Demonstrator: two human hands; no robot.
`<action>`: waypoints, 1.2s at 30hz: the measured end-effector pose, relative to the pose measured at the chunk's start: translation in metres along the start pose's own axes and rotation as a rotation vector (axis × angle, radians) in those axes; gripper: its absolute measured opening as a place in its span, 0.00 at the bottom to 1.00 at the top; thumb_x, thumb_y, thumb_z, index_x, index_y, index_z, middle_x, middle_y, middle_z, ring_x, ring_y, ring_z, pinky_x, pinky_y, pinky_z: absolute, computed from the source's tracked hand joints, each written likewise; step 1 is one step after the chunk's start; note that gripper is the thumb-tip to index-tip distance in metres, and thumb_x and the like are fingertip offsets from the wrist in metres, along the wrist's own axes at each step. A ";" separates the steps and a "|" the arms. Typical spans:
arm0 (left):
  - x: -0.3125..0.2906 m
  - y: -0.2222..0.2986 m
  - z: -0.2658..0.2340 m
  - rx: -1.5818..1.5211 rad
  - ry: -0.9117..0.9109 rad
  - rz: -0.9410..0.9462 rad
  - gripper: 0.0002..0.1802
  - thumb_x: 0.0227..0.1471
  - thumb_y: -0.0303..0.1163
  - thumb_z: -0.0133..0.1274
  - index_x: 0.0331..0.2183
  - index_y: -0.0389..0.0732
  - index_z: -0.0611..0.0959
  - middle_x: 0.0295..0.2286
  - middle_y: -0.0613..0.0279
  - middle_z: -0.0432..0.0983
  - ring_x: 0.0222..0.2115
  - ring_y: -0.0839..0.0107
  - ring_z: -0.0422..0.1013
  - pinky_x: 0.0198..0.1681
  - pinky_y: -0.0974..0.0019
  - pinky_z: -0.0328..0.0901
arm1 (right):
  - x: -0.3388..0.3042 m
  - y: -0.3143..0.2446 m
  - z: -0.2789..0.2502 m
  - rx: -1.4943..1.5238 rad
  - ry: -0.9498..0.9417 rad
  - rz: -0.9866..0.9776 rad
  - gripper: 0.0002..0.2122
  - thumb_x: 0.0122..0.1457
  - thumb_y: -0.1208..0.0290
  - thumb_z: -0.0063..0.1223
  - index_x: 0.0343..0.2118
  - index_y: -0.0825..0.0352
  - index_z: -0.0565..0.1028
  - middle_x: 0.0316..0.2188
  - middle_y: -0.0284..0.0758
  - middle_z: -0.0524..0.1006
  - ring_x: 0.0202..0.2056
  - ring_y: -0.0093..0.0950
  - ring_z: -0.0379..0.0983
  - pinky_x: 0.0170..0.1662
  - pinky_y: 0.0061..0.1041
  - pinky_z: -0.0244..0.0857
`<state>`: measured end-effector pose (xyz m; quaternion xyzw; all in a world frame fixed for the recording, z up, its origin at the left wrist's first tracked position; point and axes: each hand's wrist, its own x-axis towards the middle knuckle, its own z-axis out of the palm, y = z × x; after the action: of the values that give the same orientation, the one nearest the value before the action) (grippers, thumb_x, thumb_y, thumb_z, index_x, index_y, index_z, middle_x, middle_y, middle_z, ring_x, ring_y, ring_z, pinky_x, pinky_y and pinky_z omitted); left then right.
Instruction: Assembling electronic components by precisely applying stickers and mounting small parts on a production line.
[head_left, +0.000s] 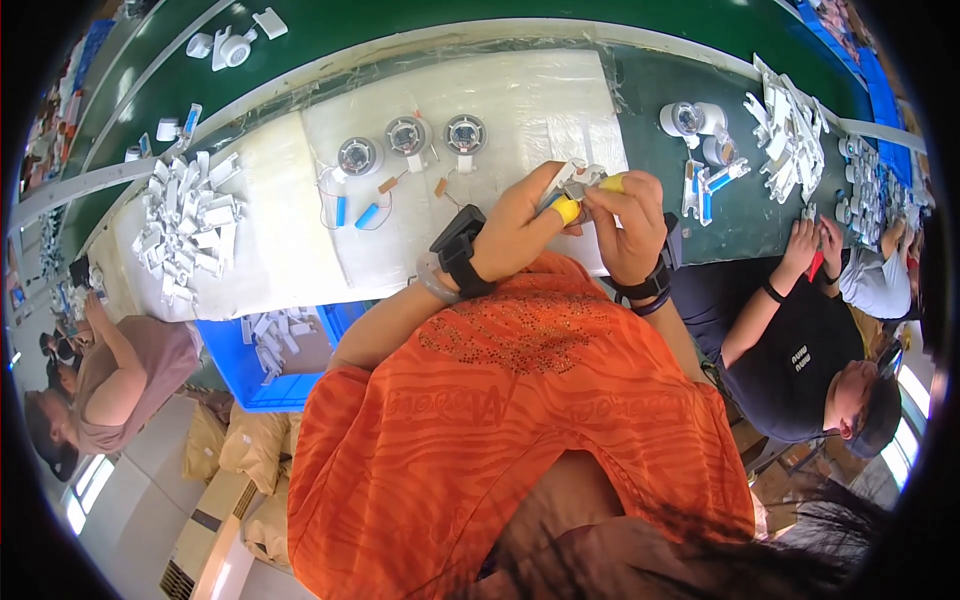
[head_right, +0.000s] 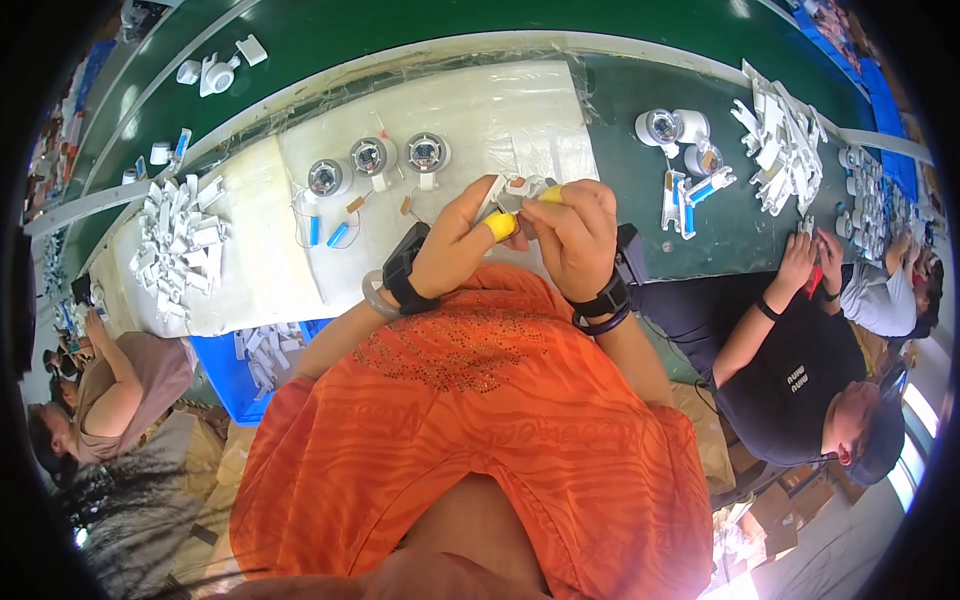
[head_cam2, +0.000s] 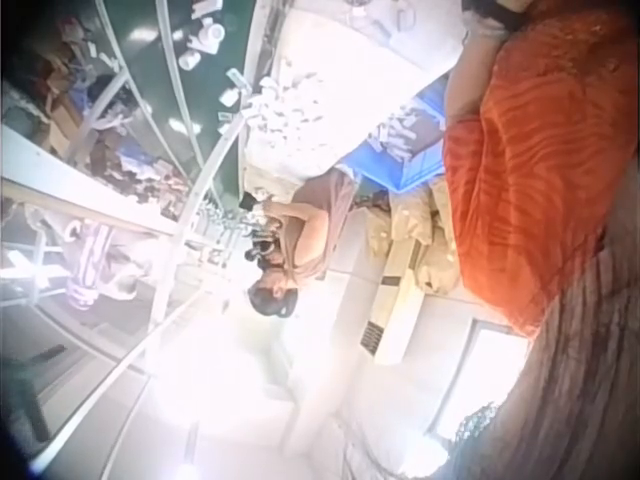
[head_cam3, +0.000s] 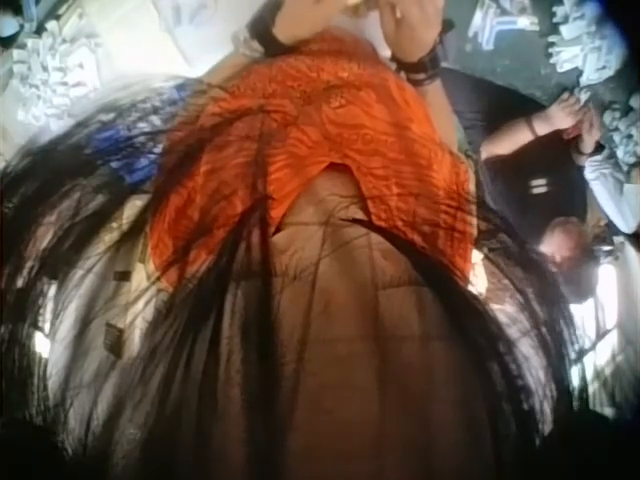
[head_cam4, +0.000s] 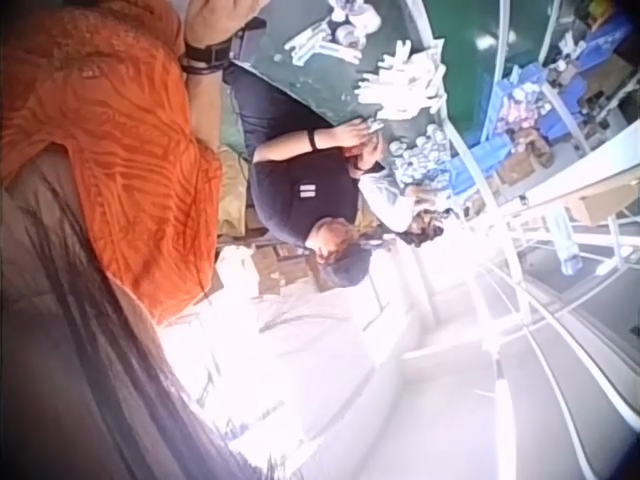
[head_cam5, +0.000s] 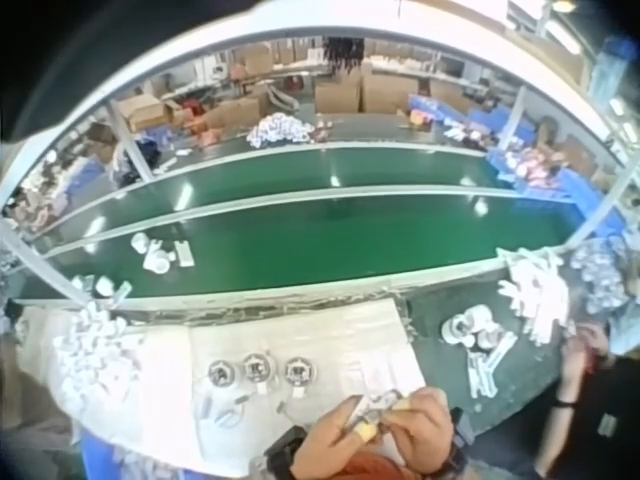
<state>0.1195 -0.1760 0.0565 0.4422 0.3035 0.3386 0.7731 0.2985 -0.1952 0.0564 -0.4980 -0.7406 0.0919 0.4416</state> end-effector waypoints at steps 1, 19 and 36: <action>0.000 -0.002 0.000 0.001 -0.004 0.036 0.21 0.58 0.23 0.38 0.54 0.33 0.66 0.38 0.58 0.72 0.35 0.75 0.70 0.42 0.69 0.67 | 0.001 0.000 0.000 0.000 -0.009 -0.006 0.12 0.42 0.80 0.65 0.32 0.61 0.79 0.29 0.33 0.73 0.34 0.35 0.69 0.39 0.31 0.64; -0.003 0.002 0.002 0.272 0.065 -0.008 0.20 0.55 0.23 0.40 0.51 0.36 0.68 0.31 0.64 0.71 0.29 0.81 0.67 0.31 0.75 0.68 | -0.003 -0.001 -0.002 -0.035 0.006 -0.030 0.12 0.43 0.80 0.65 0.32 0.62 0.78 0.28 0.32 0.72 0.33 0.35 0.68 0.39 0.32 0.63; -0.004 0.000 0.005 0.153 0.064 0.057 0.21 0.56 0.26 0.42 0.52 0.36 0.68 0.29 0.68 0.71 0.25 0.84 0.64 0.26 0.77 0.62 | -0.003 -0.002 -0.001 -0.043 0.000 -0.031 0.11 0.42 0.79 0.65 0.31 0.62 0.78 0.28 0.32 0.72 0.33 0.35 0.68 0.40 0.31 0.62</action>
<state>0.1214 -0.1813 0.0597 0.4972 0.3403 0.3504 0.7171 0.2986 -0.1984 0.0566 -0.4958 -0.7501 0.0690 0.4321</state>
